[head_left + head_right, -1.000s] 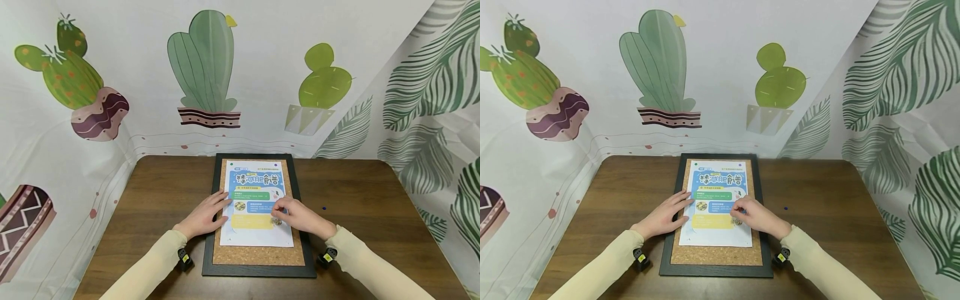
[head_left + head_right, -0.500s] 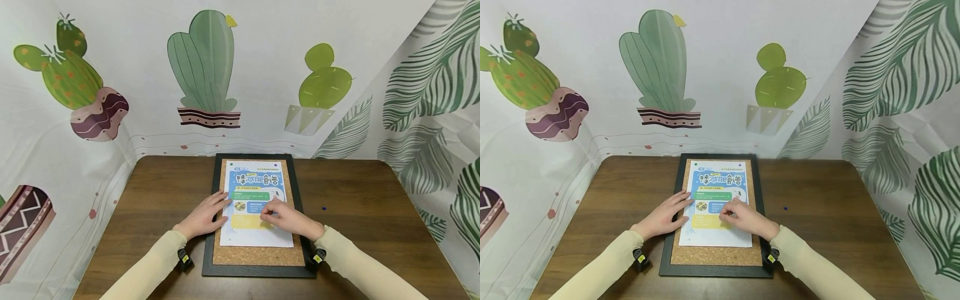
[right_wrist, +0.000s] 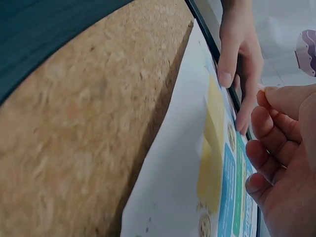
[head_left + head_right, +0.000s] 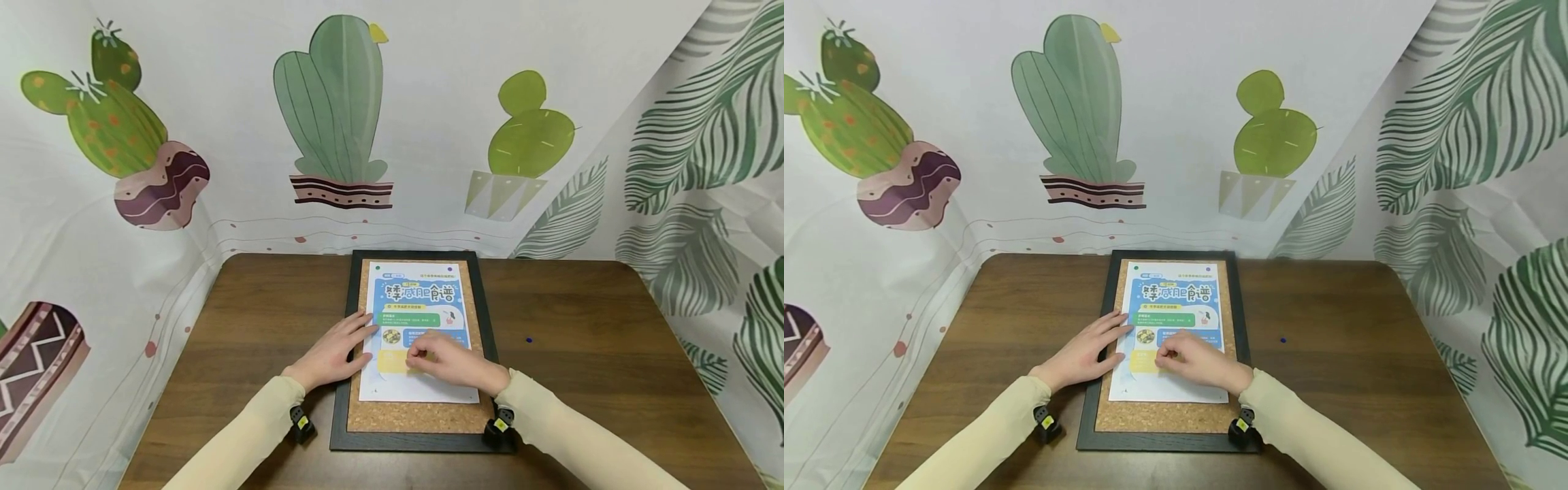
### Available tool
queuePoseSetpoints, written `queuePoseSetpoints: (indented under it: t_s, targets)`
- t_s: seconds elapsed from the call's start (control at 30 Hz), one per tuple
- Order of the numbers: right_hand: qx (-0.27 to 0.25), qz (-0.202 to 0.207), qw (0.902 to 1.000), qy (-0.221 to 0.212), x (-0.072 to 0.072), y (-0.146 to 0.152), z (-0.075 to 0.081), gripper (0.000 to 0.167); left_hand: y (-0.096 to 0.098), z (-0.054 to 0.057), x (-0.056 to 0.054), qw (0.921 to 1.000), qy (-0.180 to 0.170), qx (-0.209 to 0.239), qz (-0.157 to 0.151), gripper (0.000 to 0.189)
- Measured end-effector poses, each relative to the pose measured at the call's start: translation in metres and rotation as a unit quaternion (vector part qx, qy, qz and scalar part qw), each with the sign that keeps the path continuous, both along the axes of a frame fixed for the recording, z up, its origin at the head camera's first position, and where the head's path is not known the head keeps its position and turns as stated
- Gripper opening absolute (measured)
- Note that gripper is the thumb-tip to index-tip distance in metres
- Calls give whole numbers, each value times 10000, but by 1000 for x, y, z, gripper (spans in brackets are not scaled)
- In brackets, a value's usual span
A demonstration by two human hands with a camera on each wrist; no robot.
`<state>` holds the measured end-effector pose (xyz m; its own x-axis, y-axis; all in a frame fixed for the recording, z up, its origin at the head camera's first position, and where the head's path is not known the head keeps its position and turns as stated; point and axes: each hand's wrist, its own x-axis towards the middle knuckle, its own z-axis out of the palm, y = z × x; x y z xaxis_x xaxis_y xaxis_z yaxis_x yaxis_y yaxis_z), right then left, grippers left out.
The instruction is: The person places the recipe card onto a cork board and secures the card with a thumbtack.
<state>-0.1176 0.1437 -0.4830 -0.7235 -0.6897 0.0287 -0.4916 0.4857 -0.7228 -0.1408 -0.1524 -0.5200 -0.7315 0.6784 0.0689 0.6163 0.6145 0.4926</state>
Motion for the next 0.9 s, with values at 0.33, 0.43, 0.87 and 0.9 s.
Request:
queuePoseSetpoints:
  t_s: [0.33, 0.43, 0.87, 0.9]
  targets:
    - [91, 230, 9995, -208, 2, -19, -2, 15, 2, 3, 0, 10000, -33, -60, 4, 63]
    - [120, 288, 9993, -189, 3, -23, -3, 14, 3, 5, 0, 10000, -12, -59, -18, 64]
    - [313, 460, 9983, -144, 6, -39, -12, 14, 1, 1, -2, 9999, 117, -81, -57, 62]
    - [337, 454, 9983, -152, 6, -40, -13, 14, 1, 1, -2, 9999, 102, -95, -49, 62]
